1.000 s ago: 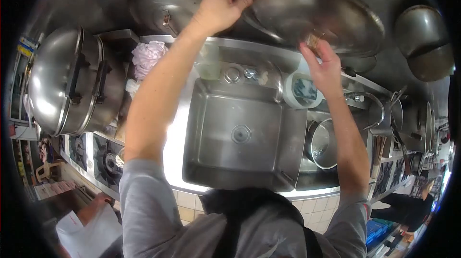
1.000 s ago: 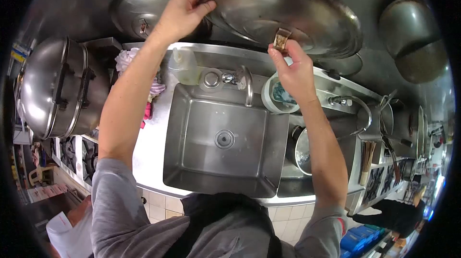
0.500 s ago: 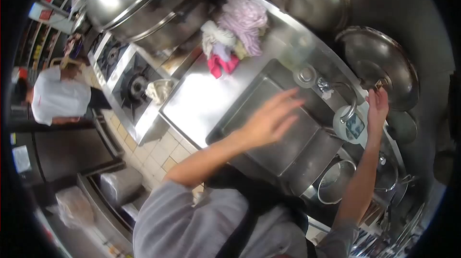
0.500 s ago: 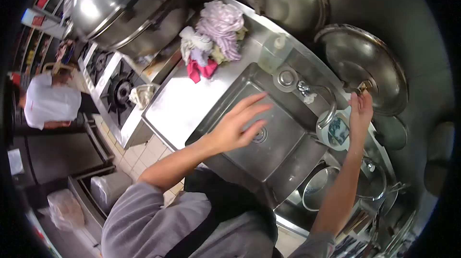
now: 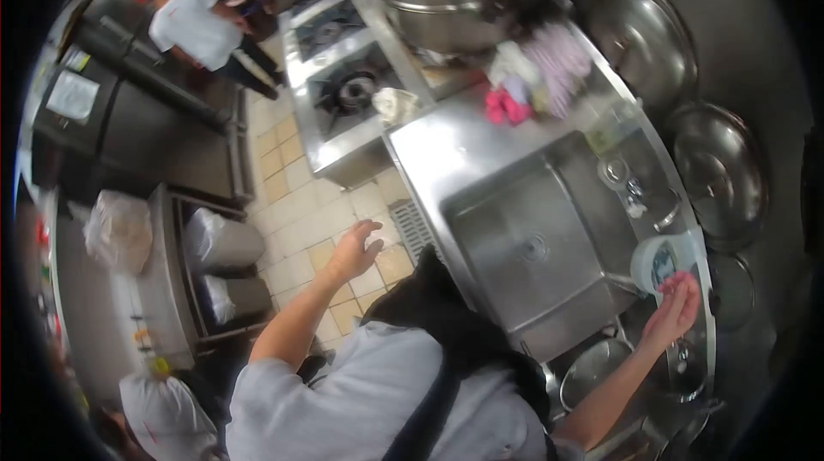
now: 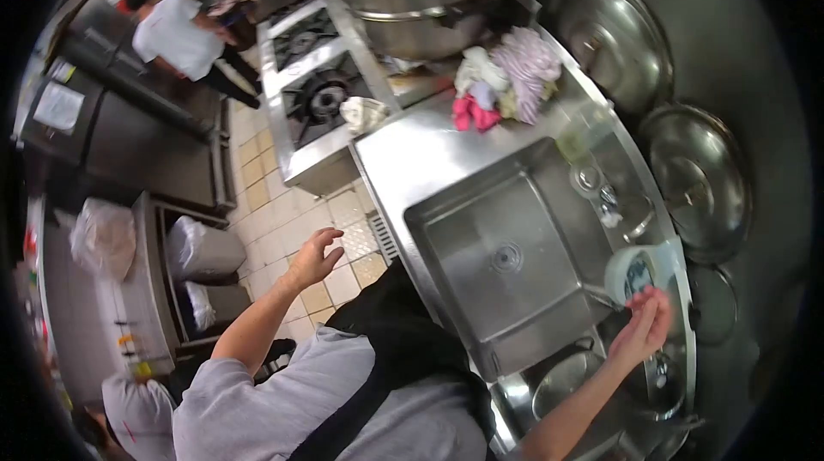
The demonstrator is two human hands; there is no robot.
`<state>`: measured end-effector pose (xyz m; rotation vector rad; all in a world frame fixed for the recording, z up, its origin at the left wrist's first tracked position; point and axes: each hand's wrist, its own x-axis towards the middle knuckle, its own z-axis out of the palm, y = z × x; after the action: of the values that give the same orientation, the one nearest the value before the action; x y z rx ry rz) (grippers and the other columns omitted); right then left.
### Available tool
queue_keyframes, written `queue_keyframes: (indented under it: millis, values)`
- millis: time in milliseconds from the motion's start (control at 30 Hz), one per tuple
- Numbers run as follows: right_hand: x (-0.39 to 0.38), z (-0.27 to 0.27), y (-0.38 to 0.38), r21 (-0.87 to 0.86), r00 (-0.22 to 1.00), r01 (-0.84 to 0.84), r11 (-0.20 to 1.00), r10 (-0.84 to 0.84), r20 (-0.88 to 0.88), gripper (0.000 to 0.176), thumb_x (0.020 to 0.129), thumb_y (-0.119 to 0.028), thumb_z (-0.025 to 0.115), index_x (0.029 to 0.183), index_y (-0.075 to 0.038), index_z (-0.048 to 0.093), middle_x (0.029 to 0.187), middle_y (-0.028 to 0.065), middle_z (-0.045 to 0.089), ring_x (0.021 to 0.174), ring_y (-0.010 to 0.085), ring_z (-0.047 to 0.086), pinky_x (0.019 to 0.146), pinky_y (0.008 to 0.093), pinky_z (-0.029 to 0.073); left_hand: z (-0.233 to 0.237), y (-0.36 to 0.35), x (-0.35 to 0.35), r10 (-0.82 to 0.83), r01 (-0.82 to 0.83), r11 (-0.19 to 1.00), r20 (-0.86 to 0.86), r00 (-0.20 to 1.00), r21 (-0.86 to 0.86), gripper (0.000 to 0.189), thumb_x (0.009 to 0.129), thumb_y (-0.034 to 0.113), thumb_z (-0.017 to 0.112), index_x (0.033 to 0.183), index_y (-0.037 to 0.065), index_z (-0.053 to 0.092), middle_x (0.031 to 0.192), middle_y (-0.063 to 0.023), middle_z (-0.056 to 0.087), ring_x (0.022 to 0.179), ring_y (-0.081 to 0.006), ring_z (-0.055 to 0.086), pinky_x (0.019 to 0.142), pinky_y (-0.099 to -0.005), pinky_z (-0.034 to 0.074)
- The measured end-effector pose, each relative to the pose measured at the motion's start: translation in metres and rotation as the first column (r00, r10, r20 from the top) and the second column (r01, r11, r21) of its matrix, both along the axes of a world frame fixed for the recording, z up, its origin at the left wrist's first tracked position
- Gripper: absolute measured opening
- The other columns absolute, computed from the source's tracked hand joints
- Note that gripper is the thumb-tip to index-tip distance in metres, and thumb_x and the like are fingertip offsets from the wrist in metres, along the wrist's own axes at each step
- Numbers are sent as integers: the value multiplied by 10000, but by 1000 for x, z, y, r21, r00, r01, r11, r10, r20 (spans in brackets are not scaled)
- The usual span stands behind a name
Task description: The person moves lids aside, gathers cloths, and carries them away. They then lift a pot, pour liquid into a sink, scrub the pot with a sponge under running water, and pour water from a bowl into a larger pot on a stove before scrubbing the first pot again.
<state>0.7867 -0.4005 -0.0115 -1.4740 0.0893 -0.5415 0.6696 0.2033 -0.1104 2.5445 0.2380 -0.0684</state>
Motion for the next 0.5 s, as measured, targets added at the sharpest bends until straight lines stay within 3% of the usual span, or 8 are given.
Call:
queue_keyframes:
  millis: [100,200,233,333,400,500]
  values:
    - [-8,-35,45,86,992,-100,991,107,-72,179,1019,-115,581,1159,-12,624,1077,102,671,866,142,645,722,272,545,39,-3,-20,74,-84,991,-100,992,-104,384,935,242,681,1260,45,631,1256,-184,643,1058,-309,674,881,-385,553]
    - [-15,-62,96,91,961,-166,982,182,-208,186,1016,-106,580,1177,-24,625,1070,95,673,902,146,655,742,277,556,31,9,-16,96,-127,976,-177,979,-174,403,934,261,687,1271,47,631,1213,-186,669,1060,-254,675,870,-368,550]
    - [-19,-61,112,21,943,-227,974,226,-245,198,1008,-89,585,1192,-23,621,1083,93,671,920,148,659,757,279,559,42,6,0,141,-205,962,-314,939,-180,400,945,244,688,1289,49,623,1198,-180,679,1058,-208,667,875,-344,545]
    - [-18,-50,145,-87,874,-418,905,374,-309,265,978,-41,616,1240,-9,603,1132,83,662,980,142,654,801,269,554,14,17,48,69,-174,915,-284,956,-364,382,963,186,672,1310,40,606,1181,-145,687,1043,-191,665,889,-329,541]
    - [-4,-40,156,-147,838,-443,884,351,-418,304,962,-37,643,1259,-4,593,1157,79,655,1026,123,632,811,248,535,-5,16,91,3,-112,849,-207,978,-517,408,974,126,650,1351,0,557,1215,-118,674,1074,-204,663,916,-333,541]
    - [40,-20,171,-212,844,-415,885,287,-454,325,960,-40,647,1278,-13,585,1167,71,652,1086,106,603,819,231,518,-29,16,155,-59,-77,807,-210,976,-586,453,960,144,671,1369,0,539,1242,-147,657,1095,-225,659,919,-342,540]
